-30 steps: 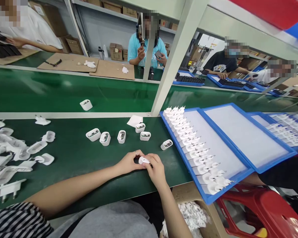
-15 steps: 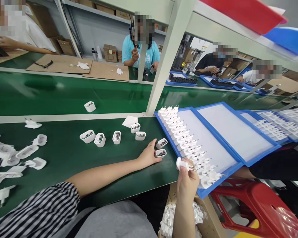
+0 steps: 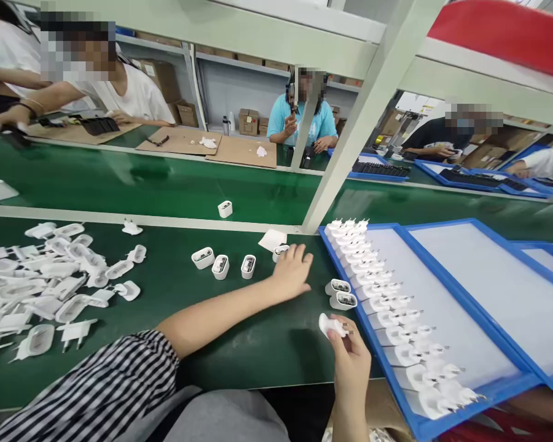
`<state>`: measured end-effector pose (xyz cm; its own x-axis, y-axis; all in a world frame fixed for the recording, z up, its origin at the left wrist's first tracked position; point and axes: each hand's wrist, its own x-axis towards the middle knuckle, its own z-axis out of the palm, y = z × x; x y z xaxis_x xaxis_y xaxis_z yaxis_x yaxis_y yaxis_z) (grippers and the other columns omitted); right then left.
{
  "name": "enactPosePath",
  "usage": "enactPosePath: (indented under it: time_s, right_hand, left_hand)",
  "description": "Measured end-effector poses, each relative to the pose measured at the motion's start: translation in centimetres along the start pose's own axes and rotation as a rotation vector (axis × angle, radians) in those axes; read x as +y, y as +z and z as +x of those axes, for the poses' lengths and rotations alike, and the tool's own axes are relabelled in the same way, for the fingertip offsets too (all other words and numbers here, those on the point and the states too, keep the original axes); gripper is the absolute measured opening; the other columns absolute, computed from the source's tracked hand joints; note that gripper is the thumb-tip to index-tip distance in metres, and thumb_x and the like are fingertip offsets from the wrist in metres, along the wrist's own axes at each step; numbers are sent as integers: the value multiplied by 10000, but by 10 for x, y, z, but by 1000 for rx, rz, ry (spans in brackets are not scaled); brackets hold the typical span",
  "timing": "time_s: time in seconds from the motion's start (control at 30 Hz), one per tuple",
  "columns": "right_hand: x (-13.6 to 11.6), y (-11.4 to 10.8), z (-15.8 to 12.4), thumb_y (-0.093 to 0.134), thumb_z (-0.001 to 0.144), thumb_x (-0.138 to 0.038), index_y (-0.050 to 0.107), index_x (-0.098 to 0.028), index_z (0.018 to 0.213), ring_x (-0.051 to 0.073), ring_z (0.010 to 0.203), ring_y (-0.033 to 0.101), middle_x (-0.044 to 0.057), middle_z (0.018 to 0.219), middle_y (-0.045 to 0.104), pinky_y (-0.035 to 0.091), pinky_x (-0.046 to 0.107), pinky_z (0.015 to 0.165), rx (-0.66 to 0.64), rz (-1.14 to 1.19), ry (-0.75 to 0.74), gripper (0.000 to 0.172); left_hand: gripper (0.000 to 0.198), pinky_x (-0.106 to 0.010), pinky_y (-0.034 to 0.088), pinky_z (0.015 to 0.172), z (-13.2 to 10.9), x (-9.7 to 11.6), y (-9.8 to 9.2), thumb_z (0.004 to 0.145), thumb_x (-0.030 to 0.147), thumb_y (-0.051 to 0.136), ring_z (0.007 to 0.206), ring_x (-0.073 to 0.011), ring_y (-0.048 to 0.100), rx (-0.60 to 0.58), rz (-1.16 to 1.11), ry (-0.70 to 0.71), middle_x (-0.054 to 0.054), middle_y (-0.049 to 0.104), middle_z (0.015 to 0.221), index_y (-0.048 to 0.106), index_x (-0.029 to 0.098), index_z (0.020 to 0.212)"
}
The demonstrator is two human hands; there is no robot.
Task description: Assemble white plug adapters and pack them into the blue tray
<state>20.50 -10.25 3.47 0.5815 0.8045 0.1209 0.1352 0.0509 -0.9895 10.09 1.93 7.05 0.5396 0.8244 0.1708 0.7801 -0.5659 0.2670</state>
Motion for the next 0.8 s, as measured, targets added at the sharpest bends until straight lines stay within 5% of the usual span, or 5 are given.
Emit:
enactPosePath:
  time_s: [0.13,0.27,0.43,0.63,0.8]
  right_hand:
    - [1,26,17,603,534,-331,589,-170,722,148,642,527,37,791,584,421,281,542,-47,28,61,248]
    - [1,48,40,577,566,-309,595,-184,718,196,837,515,56,861,580,427,330,680,-189,-212,-190,198]
    - [-1,64,55,505,643,-276,597,-190,735,184,795,529,64,846,571,419,344,713,-384,-503,-439,156]
    - [-13,69,60,524,638,-206,577,-188,886,173,831,519,48,883,548,414,311,730,-593,-735,-430,254]
    - [-24,68,71,520,639,-173,610,-185,793,138,738,533,28,833,548,419,274,693,-688,-786,-400,179]
  left_hand:
    - [251,-300,405,707,-8,-33,-6,666,181,518,925,-225,446,-145,5,-9,-119,518,944,498,89,899]
    - [353,-274,408,715,-19,-44,4,650,271,540,883,-194,490,-148,-184,15,-61,550,937,469,141,970]
    - [411,-258,408,704,-31,-49,13,632,292,539,843,-179,519,-84,-434,-56,-47,572,919,454,142,1005]
    - [257,-242,387,728,-36,-51,14,677,241,479,837,-155,514,-22,-456,-9,-12,586,889,523,180,923]
    - [232,-220,388,656,-37,-52,13,662,324,505,753,-141,520,-28,-483,-8,11,590,794,549,194,849]
